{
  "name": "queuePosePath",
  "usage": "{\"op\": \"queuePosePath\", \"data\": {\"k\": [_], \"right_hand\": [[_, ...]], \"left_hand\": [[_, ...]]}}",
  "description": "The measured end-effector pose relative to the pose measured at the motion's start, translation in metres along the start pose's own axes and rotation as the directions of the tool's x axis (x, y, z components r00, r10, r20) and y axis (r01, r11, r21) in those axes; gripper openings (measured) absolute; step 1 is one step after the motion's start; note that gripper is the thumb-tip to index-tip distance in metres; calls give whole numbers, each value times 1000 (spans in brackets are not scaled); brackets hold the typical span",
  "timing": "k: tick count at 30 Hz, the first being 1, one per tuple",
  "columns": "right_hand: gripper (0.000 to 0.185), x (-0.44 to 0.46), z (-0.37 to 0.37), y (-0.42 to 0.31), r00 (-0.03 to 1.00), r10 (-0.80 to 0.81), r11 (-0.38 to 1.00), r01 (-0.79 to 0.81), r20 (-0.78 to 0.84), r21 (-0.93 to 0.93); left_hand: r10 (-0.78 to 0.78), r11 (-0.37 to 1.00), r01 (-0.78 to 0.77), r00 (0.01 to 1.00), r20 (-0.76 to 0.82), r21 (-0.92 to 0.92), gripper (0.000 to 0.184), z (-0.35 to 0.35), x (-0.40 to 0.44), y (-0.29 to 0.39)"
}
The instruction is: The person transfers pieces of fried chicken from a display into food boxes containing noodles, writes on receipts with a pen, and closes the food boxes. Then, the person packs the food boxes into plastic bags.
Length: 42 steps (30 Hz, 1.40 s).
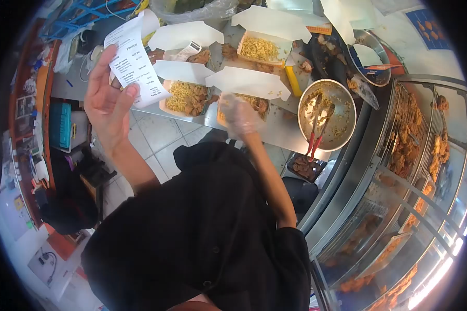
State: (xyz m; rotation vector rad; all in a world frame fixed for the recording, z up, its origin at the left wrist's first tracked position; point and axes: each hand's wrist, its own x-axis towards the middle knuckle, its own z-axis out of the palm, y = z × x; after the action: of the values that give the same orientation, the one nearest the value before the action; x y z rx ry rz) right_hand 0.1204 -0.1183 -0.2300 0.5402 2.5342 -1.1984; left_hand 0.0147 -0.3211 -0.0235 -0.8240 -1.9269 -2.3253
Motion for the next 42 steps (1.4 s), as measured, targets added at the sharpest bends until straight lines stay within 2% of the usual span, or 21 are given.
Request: {"op": "queuePosePath", "data": {"k": [3,7,10,13,16,19,22,23,25,27,28,29,30,31,33,34,35,36,37,38,42], "right_hand": [[31,14,22,-39,998,-12,931,32,59,-364],[24,75,107,10,946,-239,814,319,221,-485],[23,81,113,11,788,-370,594,608,493,-527],[26,68,120,7,955,-273,820,294,116,-491],[22,62,121,-2,976,-216,887,212,39,-410],[21,59,117,-31,968,-251,934,247,16,-259],[21,84,155,-14,920,-371,844,392,128,-365],[22,79,158,-11,924,-369,873,381,97,-303],[25,60,148,4,943,-330,940,325,-35,-107],[25,32,119,31,901,-262,851,385,-347,357],[25,16,99,53,813,-217,624,541,-540,564],[26,0,79,74,694,-166,374,702,-701,606],[20,-50,31,87,616,16,728,533,-788,431],[25,-104,-21,96,509,197,931,170,-838,322],[13,-235,-78,133,-110,225,962,-131,-968,238],[17,-301,-106,151,-403,206,912,-251,-892,324],[22,-366,-122,155,-595,427,854,18,-681,520],[26,-418,-137,159,-840,293,859,21,-457,512],[28,-469,-142,169,-923,12,754,-244,-384,610],[36,-512,-139,174,-899,-270,547,-437,-344,714],[67,-587,-153,180,-929,-303,468,-340,-213,816]], "left_hand": [[-36,999,36,999,0,-22,64,-8,6,-6],[-67,996,66,998,-3,-62,64,-16,7,-12],[-96,993,94,995,-19,-70,64,-22,6,-14],[-111,992,108,993,-39,-61,64,-26,7,-19],[-126,992,124,991,-50,-38,65,-32,8,-23],[-172,985,174,982,-78,13,67,-35,9,-24],[-218,966,224,974,-58,126,69,-39,9,-25],[-219,976,219,975,-40,-7,71,-34,8,-31],[-217,976,218,974,62,4,73,-22,17,-38],[-108,991,81,957,269,110,66,-8,28,-54],[-134,990,138,928,347,11,63,13,33,-55],[-161,976,207,898,410,-72,61,36,36,-58],[-148,971,223,852,502,-91,60,58,41,-63],[-137,966,236,806,576,-101,59,81,42,-66],[-102,953,271,704,703,-133,58,130,39,-63],[-79,941,301,643,762,-157,58,155,33,-60],[-52,926,333,577,815,-177,58,179,27,-54],[2,933,301,539,842,-196,59,205,18,-47],[62,933,280,496,866,-227,59,231,5,-39],[119,931,259,454,883,-259,59,255,-10,-29],[240,910,264,292,926,-319,59,336,-89,20]]}}
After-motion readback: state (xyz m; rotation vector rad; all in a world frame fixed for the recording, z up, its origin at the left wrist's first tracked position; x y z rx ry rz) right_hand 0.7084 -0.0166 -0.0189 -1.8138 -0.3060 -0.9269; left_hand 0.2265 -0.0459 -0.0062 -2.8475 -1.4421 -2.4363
